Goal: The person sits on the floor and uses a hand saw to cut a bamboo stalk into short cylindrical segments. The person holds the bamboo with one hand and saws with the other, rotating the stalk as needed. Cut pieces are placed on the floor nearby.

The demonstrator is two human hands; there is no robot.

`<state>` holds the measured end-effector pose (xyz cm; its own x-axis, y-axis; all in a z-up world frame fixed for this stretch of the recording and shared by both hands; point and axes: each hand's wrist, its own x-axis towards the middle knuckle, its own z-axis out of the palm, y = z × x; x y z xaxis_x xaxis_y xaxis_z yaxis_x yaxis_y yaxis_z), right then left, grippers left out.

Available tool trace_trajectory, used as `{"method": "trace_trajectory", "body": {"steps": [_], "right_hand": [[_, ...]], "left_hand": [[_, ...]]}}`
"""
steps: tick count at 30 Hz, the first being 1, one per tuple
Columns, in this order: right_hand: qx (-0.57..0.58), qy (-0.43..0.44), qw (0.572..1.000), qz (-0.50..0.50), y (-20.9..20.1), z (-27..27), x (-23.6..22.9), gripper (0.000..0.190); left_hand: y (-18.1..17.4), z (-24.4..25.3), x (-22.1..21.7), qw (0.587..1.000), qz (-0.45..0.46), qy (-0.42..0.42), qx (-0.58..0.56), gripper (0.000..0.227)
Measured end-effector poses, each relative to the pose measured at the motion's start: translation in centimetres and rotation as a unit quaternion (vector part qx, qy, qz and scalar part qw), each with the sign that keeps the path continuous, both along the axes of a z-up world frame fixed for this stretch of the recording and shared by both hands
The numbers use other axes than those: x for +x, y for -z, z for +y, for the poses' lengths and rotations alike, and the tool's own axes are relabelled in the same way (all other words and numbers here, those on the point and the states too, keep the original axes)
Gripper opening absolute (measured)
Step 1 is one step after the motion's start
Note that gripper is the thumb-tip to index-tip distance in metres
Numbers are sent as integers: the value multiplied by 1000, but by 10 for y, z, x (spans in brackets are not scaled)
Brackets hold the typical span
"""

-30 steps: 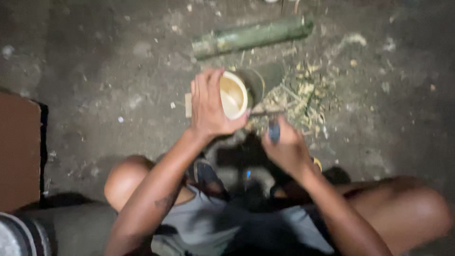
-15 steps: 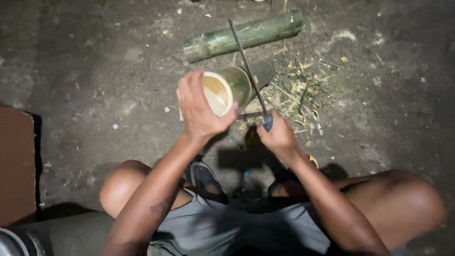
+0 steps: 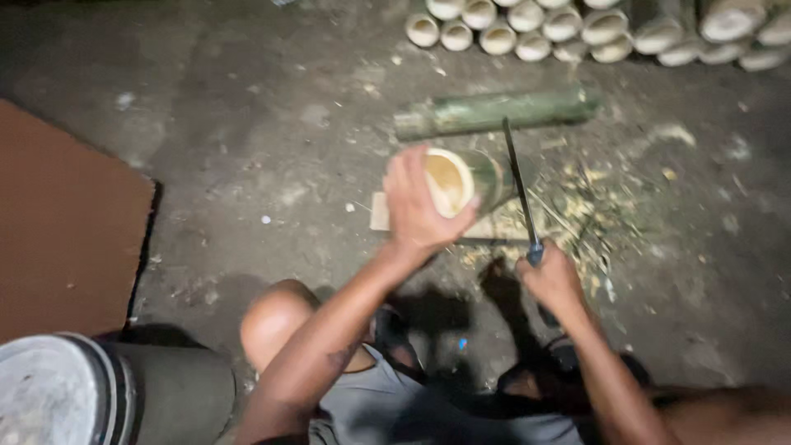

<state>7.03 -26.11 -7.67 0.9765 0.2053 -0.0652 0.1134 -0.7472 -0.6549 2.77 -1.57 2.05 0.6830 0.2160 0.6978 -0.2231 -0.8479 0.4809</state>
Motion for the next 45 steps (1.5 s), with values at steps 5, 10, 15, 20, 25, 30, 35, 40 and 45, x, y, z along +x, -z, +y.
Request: {"method": "trace_trajectory", "body": {"steps": [5,10,15,20,25,30,35,40,45], "right_hand": [[39,3,999,20,-13,-2,-54,28],[5,11,1000,19,-24,14,-29,25],[38,5,999,12,-14,7,-61,28],[70,-19,997,-25,-6,13,-48,22],[8,-13,1000,-14,-12,13,-41,26],[76,-19,996,-39,-8,8,-64,27],[-69,1,997,37,10,-13,-3,27],[9,53,998,26,46,-22,-26,33],[21,48,998,-40,45,-10,-29,35]], "left_hand": [[11,-19,0,998,12,-10,-60,78],[8,-12,-8,995,29,-27,-90,70],[11,-10,-3,989,51,-51,-127,67],[12,-9,-8,991,20,-73,-113,61],[4,-6,-4,989,18,-78,-124,62],[7,-9,-3,989,37,-68,-123,61],[-19,15,-5,994,96,-11,-46,81],[-49,35,18,938,323,-47,-112,100],[-54,35,13,980,187,38,-60,94]]}}
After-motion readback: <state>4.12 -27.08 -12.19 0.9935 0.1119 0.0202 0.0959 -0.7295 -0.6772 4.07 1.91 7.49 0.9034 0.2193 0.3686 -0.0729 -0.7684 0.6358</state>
